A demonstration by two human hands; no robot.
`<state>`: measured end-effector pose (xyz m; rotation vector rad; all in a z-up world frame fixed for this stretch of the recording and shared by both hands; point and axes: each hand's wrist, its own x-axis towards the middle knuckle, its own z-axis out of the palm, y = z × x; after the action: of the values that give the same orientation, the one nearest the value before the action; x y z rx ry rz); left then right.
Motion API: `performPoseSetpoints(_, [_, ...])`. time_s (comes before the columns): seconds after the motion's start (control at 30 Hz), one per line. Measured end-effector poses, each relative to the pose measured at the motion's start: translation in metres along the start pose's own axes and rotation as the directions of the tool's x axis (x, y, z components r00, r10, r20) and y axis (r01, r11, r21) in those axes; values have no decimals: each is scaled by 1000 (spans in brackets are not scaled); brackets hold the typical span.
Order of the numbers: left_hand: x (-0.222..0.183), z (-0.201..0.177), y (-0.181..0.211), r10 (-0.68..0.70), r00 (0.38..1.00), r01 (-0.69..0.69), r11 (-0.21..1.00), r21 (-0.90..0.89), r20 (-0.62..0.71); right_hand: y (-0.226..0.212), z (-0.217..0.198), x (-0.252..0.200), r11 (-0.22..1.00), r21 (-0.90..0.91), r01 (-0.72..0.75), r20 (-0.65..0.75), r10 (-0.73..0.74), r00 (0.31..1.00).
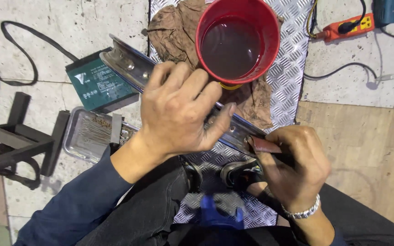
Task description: Cleaning a motorcycle rim by sanding the surface with sandpaper and using a small tool to clear the spoke holes.
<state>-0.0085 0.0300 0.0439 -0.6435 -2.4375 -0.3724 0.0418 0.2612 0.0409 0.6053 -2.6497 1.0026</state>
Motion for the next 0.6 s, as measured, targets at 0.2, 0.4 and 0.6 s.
performPoseSetpoints(0.2, [-5, -1, 2, 37, 998, -37, 999, -6, 57, 2, -19, 3, 968, -186, 170, 205, -131, 970])
performPoseSetpoints(0.4, [-5, 0, 5, 11, 999, -11, 1000, -3, 41, 0, -15, 11, 987, -2, 160, 218, -155, 963])
performPoseSetpoints(0.6, [-10, 0, 5, -3, 999, 2, 1000, 25, 45, 5, -9, 4, 991, 79, 106, 174, -118, 978])
